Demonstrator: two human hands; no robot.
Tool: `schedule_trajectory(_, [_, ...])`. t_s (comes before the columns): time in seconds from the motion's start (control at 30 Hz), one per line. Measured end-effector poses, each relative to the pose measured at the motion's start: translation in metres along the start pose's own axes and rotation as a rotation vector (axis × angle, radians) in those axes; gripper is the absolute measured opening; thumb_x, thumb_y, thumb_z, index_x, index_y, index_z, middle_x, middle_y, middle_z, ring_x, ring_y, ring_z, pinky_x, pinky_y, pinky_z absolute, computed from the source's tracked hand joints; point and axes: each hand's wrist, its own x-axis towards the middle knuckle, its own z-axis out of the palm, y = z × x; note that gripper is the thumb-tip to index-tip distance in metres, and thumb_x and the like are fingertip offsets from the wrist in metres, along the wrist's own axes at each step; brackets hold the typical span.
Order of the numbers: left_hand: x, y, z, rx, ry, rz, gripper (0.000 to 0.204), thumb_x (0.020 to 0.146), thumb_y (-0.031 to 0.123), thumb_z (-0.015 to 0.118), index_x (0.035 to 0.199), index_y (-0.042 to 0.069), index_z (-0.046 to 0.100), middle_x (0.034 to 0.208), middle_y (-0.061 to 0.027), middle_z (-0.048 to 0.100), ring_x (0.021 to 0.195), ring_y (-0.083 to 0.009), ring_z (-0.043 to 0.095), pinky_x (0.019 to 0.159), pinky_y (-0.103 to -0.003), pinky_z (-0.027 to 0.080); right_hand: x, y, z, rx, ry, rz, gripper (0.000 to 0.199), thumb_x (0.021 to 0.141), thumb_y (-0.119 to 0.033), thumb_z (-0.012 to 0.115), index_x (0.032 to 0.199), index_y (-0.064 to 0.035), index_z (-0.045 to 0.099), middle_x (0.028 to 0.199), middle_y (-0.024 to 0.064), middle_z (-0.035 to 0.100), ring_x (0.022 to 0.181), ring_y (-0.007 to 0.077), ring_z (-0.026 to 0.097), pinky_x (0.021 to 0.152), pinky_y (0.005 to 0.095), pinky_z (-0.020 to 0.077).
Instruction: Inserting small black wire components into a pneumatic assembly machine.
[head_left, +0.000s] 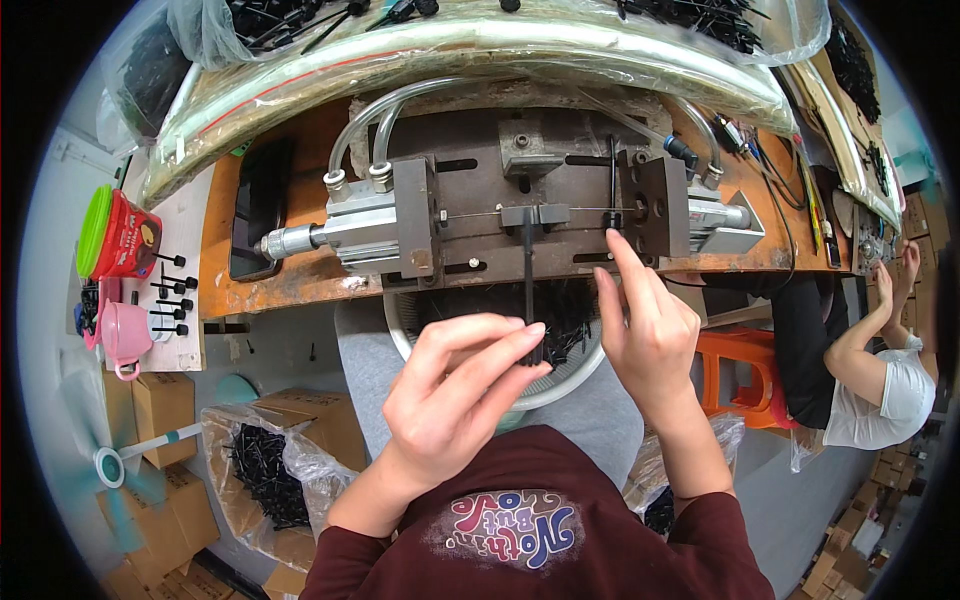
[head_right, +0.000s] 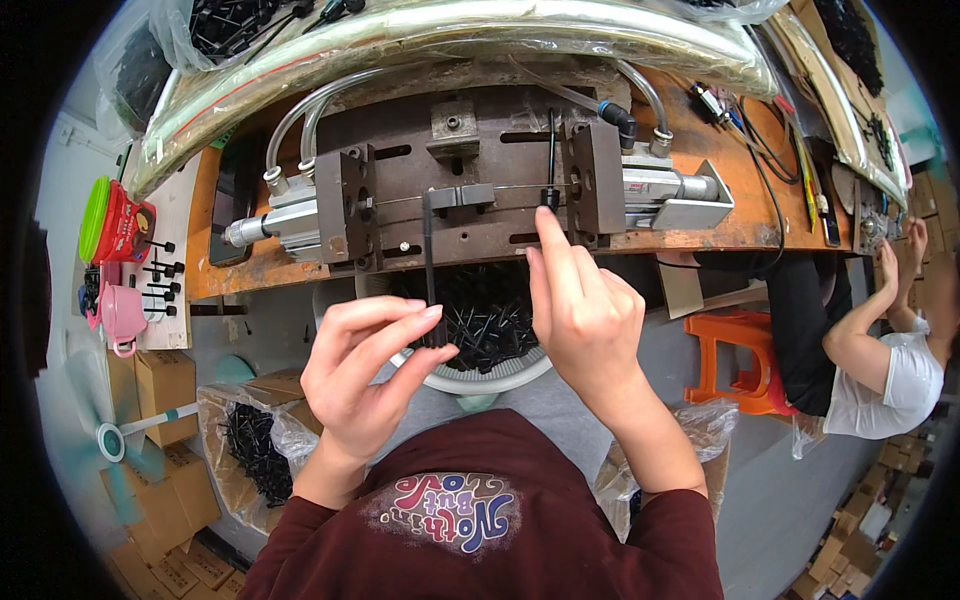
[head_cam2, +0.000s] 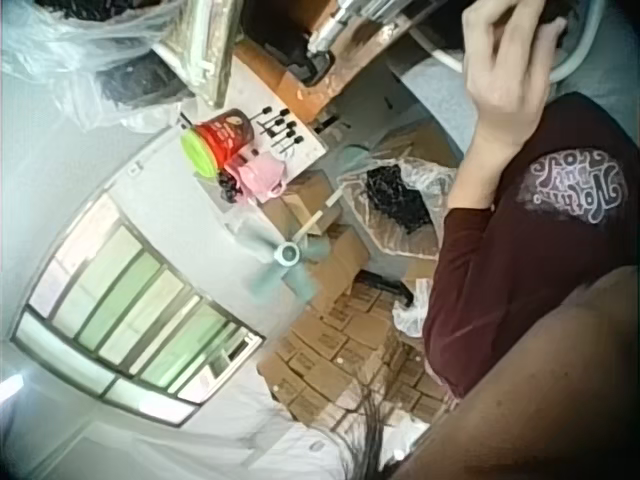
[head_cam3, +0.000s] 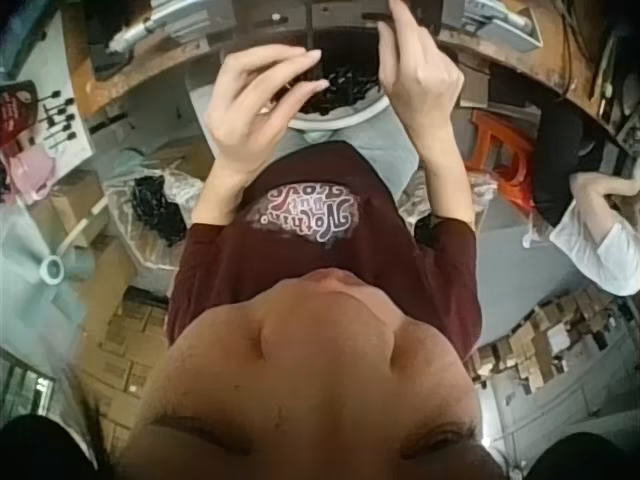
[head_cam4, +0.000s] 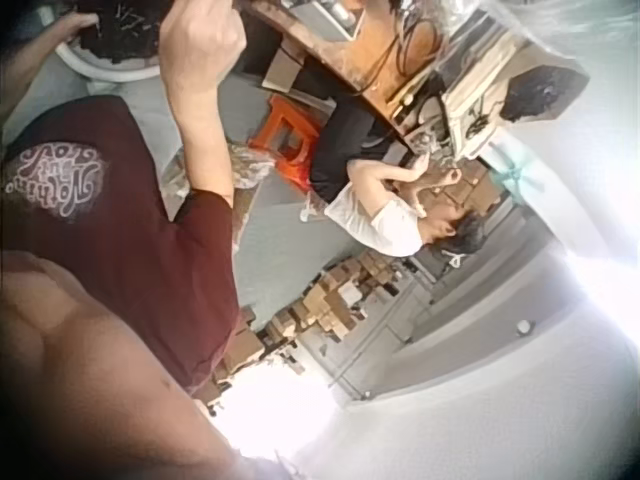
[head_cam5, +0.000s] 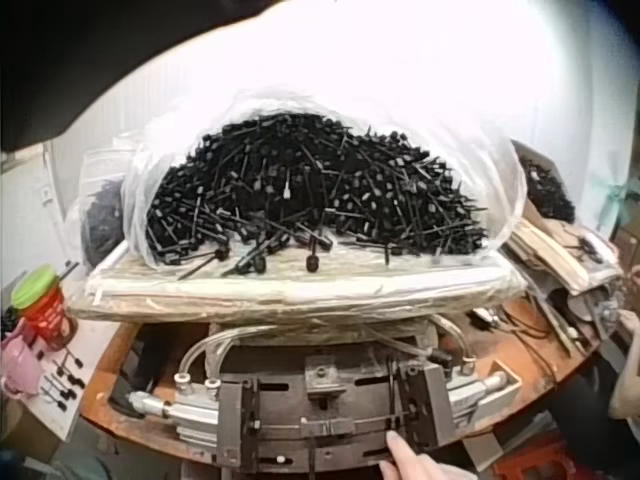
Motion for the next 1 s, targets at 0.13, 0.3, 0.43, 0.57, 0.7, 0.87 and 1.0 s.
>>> schedule_trajectory(0.13, [0.009, -0.009, 0.004, 0.084, -0.013, 0.079, 0.032, 0.068, 0.0, 0.08, 0.1, -0.002, 0.072, 0.116, -0.016, 0.065, 0.084, -0.0203, 0.069, 0.069, -0.03, 0.058, 0.003, -0.006, 0.008, -0.105, -0.051, 0.104, 0.042, 0.086, -0.008, 0.068, 0.126, 0.0012, 0.06, 0.068, 0.0085, 0.064, 0.043, 0.0188, 0.056, 0.044, 0.0294, 0.0449])
schedule_trajectory(0.3, [0.022, -0.015, 0.011, 0.247, -0.082, 0.13, 0.032, 0.066, 0.004, 0.081, 0.097, -0.001, 0.071, 0.116, -0.0164, 0.067, 0.088, -0.0231, 0.069, 0.075, -0.032, 0.057, 0.003, 0.0, 0.01, -0.131, -0.039, 0.099, 0.039, 0.087, -0.008, 0.067, 0.124, -0.0001, 0.061, 0.07, 0.0099, 0.065, 0.046, 0.0201, 0.059, 0.045, 0.03, 0.0471])
schedule_trajectory(0.43, [0.029, -0.018, 0.019, 0.37, -0.13, 0.158, 0.028, 0.069, 0.008, 0.079, 0.094, 0.0, 0.071, 0.114, -0.0129, 0.069, 0.087, -0.0239, 0.069, 0.074, -0.032, 0.055, 0.004, 0.004, 0.009, -0.068, -0.023, 0.067, 0.026, 0.087, -0.007, 0.067, 0.111, -0.0012, 0.063, 0.078, 0.0101, 0.066, 0.052, 0.0225, 0.061, 0.048, 0.0311, 0.0486])
schedule_trajectory(0.57, [0.031, -0.017, 0.024, 0.46, -0.146, 0.158, 0.025, 0.071, 0.009, 0.078, 0.093, 0.001, 0.071, 0.116, -0.0108, 0.069, 0.077, -0.0205, 0.068, 0.068, -0.03, 0.053, 0.005, 0.0, -0.001, 0.071, -0.124, 0.073, 0.02, 0.084, -0.007, 0.069, 0.103, -0.0025, 0.062, 0.086, 0.0093, 0.062, 0.061, 0.0239, 0.063, 0.054, 0.0323, 0.0496])
schedule_trajectory(0.7, [0.036, -0.019, 0.022, 0.497, -0.172, 0.136, 0.025, 0.071, 0.009, 0.078, 0.093, 0.002, 0.07, 0.118, -0.0104, 0.068, 0.071, -0.0192, 0.067, 0.065, -0.029, 0.052, -0.002, -0.007, -0.022, 0.355, -0.235, 0.132, 0.025, 0.08, -0.005, 0.073, 0.101, -0.0039, 0.062, 0.091, 0.0099, 0.058, 0.075, 0.0266, 0.063, 0.06, 0.0344, 0.0507])
schedule_trajectory(0.87, [0.04, -0.017, 0.022, 0.519, -0.198, 0.097, 0.024, 0.072, 0.011, 0.078, 0.093, 0.004, 0.07, 0.119, -0.0092, 0.068, 0.066, -0.0176, 0.065, 0.062, -0.027, 0.051, 0.003, -0.014, -0.056, 0.583, -0.246, 0.071, 0.028, 0.07, 0.004, 0.078, 0.094, 0.0035, 0.063, 0.117, 0.0204, 0.062, 0.099, 0.0298, 0.066, 0.079, 0.035, 0.056])
schedule_trajectory(1.0, [0.043, -0.014, 0.021, 0.538, -0.236, 0.081, 0.024, 0.071, 0.012, 0.078, 0.093, 0.005, 0.07, 0.119, -0.0077, 0.068, 0.061, -0.0163, 0.062, 0.058, -0.026, 0.049, 0.002, -0.013, -0.055, 0.706, -0.129, 0.13, 0.033, 0.07, 0.004, 0.078, 0.098, 0.0039, 0.061, 0.123, 0.0268, 0.059, 0.109, 0.0353, 0.064, 0.091, 0.0379, 0.0553])
